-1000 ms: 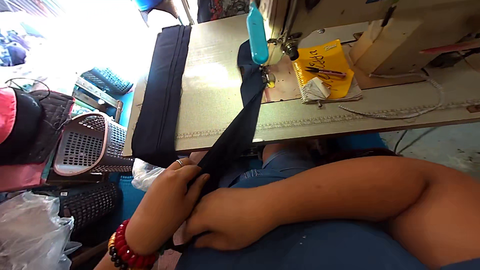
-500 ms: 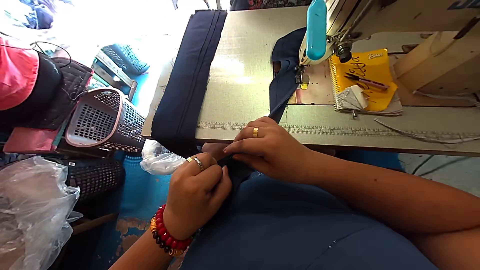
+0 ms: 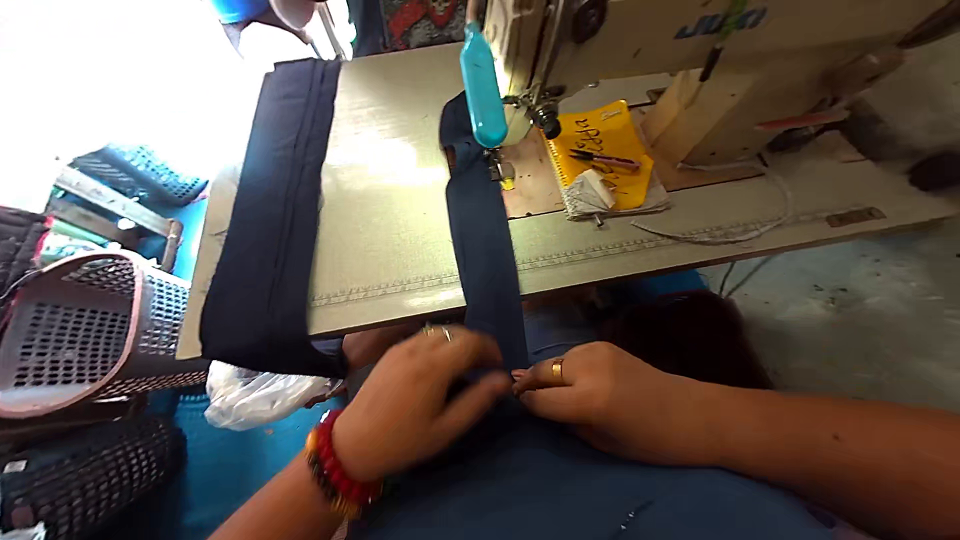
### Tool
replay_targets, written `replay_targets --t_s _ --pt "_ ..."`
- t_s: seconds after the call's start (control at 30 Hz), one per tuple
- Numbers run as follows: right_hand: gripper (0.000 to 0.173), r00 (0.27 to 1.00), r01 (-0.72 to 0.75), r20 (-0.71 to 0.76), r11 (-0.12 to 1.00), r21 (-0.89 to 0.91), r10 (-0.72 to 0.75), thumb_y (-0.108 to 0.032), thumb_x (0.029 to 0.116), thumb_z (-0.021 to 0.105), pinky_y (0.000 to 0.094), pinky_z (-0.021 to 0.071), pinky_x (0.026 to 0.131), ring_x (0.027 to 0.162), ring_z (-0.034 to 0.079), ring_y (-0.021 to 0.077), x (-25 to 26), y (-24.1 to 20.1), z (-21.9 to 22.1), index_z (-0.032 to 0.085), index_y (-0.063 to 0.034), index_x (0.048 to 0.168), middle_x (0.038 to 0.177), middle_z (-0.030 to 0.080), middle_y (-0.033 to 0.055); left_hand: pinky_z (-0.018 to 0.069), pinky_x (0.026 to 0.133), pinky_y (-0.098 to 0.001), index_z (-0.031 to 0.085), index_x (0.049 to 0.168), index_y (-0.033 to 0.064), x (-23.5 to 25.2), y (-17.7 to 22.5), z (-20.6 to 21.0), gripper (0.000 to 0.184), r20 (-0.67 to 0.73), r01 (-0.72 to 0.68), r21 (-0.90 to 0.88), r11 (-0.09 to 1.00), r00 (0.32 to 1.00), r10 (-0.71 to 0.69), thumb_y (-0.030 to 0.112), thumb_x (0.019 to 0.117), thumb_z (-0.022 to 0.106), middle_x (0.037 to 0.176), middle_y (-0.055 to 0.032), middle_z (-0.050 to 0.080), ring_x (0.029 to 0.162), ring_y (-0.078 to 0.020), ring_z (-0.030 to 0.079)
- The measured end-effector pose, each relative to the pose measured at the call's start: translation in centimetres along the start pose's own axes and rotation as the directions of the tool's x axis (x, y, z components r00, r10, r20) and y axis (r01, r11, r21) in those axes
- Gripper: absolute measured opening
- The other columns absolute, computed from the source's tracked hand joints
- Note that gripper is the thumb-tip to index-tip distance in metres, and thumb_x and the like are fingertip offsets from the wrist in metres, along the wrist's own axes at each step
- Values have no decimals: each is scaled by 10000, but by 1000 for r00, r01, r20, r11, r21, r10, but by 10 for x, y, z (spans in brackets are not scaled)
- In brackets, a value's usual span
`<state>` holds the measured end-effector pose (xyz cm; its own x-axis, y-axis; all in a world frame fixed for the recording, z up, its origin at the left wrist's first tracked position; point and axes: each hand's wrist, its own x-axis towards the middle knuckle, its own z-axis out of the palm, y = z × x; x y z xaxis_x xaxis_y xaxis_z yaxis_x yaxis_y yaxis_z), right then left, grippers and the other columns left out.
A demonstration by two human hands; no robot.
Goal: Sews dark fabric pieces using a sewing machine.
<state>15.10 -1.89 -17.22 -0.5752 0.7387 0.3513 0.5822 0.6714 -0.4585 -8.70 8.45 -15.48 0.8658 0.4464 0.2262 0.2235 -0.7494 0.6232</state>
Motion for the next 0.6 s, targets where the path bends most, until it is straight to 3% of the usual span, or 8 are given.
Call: replay_targets --t_s 0.1,0.17,0.2,0.27,0.4,0.6 --pt "189 993 -119 5 972 205 121 -75 992 549 304 597 845 996 745 176 -28 12 5 732 -69 945 1034 771 94 514 988 -498 672 1304 93 48 -40 31 379 -15 118 103 988 993 -117 324 1049 512 1276 -87 685 1190 -259 641" --pt "191 992 -120 -8 961 250 126 -77 996 555 281 584 878 1011 738 168 -34 16 5 743 -56 969 1039 770 99 374 1161 -571 633 1378 67 70 -54 51 460 -30 98 207 973 995 -94 349 1028 537 1422 -136 614 1378 -320 532" --pt "188 993 -112 -12 960 256 119 -73 992 555 273 581 863 1005 738 166 -35 17 5 741 -58 963 1034 770 99 296 1195 -614 608 1411 58 76 -58 59 506 -23 98 256 962 995 -95 377 1026 531 1461 -156 582 1424 -345 483" --pt "191 995 -92 -15 965 247 99 -60 991 551 265 582 845 999 739 164 -33 21 2 737 -62 946 1031 772 98 209 1203 -673 586 1436 58 83 -62 69 561 -21 112 349 930 994 -112 434 1031 489 1489 -162 557 1452 -358 447" --pt "210 998 -56 -24 985 165 61 -46 1001 531 278 590 813 988 749 177 -28 33 -2 730 -70 939 1035 777 100 147 1185 -729 613 1410 64 90 -71 70 557 -51 119 430 895 993 -108 444 1043 434 1467 -156 579 1436 -356 469" --pt "216 998 -27 -62 997 69 32 -25 1006 511 337 601 846 1026 748 230 -15 67 2 724 -40 978 1073 770 134 149 1187 -727 650 1365 65 97 -77 62 471 -58 77 437 896 997 -57 347 1046 449 1422 -137 621 1411 -335 505"
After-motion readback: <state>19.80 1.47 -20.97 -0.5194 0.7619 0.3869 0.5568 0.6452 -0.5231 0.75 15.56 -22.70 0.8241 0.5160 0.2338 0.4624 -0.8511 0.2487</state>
